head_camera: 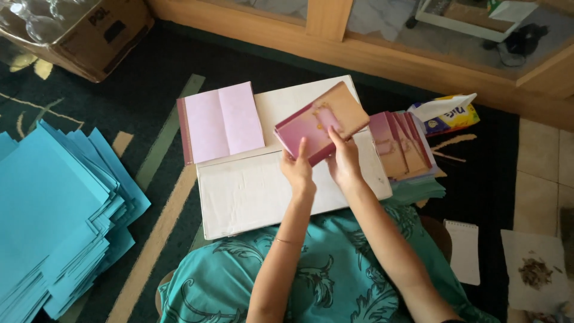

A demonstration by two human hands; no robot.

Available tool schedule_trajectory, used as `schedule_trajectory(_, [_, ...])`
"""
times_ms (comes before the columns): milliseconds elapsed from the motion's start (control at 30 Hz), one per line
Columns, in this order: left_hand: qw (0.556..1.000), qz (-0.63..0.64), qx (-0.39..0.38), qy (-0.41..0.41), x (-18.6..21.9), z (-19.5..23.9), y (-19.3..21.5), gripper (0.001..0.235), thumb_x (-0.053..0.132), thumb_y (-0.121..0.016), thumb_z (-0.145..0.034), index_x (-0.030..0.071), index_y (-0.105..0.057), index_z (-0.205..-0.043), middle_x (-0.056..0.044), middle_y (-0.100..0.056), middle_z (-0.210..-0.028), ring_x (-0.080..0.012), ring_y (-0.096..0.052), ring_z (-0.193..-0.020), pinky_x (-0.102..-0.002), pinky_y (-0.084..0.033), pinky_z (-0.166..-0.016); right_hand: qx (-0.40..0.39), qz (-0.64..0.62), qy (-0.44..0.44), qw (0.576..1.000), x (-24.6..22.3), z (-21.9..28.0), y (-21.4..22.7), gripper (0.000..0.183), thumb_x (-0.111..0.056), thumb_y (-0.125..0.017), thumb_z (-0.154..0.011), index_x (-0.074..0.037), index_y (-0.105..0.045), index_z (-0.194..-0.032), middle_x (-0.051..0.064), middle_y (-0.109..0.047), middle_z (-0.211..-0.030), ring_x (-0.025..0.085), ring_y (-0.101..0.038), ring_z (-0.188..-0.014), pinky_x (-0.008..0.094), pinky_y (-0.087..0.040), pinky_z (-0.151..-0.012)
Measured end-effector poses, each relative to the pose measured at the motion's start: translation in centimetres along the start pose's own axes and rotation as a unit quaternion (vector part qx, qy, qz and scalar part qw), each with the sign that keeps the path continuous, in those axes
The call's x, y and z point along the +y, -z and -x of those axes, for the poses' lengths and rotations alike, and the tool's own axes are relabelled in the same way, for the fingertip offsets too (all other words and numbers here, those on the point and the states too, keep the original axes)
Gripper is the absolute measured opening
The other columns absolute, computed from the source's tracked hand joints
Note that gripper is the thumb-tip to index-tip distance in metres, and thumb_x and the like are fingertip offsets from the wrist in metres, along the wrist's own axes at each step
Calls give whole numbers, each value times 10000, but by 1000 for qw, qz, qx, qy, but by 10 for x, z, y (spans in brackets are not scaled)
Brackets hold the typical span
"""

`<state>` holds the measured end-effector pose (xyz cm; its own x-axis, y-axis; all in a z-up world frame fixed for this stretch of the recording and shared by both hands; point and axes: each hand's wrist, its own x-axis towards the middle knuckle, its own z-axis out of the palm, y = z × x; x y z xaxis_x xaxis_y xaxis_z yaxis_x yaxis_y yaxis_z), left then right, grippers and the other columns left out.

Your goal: A person is manually folding and creasing sheets of paper, then stacking them on a white box.

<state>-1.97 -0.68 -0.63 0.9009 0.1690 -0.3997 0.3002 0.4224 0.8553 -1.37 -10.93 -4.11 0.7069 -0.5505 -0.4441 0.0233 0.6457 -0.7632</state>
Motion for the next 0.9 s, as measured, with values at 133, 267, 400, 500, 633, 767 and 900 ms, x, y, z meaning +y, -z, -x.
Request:
schedule_trajectory(133, [1000, -7, -1, -21, -18, 5, -6, 501, 249, -831, -893, -56, -650, -1246, -235, -728, -1035, -239, -682, -1005, -423, -562, -895, 21, -49, 51, 997, 2, -29, 26, 751, -61, -813, -919, -158, -345, -1498, 124, -617, -1261, 332, -718, -1097, 556, -553, -968])
schedule_trajectory(267, [993, -34, -29, -107, -35, -12, -4, 745, 86, -898, -762, 16, -483, -1376, -247, -583, -1275, -336, -595, -1142, -507, -558, -888, 37, 74, 122, 989, -20, -28, 32, 1024, -99, -918, -840, -140, -226, -1593, 264, -439, -1476, 439, -575, -1278, 588, -484, -1034])
schedule_trajectory(400, [959, -167, -100, -204, -13, -14, 5, 1020, -9, -887, -705, -6, -316, -1550, -276, -416, -1528, -496, -444, -1376, -644, -399, -1096, 34, 344, 179, 921, -65, 1, 23, 921, -242, -907, -774, -27, -426, -1529, 279, -411, -1548, 429, -366, -1473, 530, -254, -1217])
schedule_trajectory(500, [948, -178, -183, -192, -40, -27, 3, 951, 71, -833, -800, -71, -273, -1554, -376, -381, -1529, -581, -368, -1396, -701, -317, -1132, -30, 305, 171, 936, -72, -11, 44, 808, -98, -848, -812, -97, -461, -1522, 234, -547, -1373, 369, -550, -1251, 486, -499, -1014])
schedule_trajectory(633, [924, -253, -268, -105, -67, -12, -2, 946, -76, -625, -786, 30, -184, -1616, -360, -428, -1503, -536, -472, -1342, -586, -398, -1155, -37, 429, 232, 872, -61, -42, 67, 800, -147, -808, -822, -39, -456, -1532, 330, -468, -1500, 477, -427, -1405, 530, -373, -1151])
schedule_trajectory(767, [862, -304, -292, -281, -85, 12, -10, 1006, -203, -574, -630, -151, -172, -1551, -441, -160, -1577, -588, -257, -1438, -559, -254, -1231, -4, 587, 346, 732, -51, -61, 93, 620, -354, -801, -872, -63, -607, -1384, 294, -628, -1246, 461, -596, -1207, 523, -494, -997])
schedule_trajectory(900, [860, -318, -296, -267, -78, 25, -15, 1088, -232, -529, -581, -137, -81, -1568, -421, -73, -1602, -576, -169, -1473, -530, -217, -1252, 7, 617, 385, 687, -49, -71, 104, 540, -409, -833, -887, -9, -666, -1208, 317, -639, -1059, 508, -623, -1097, 540, -502, -914])
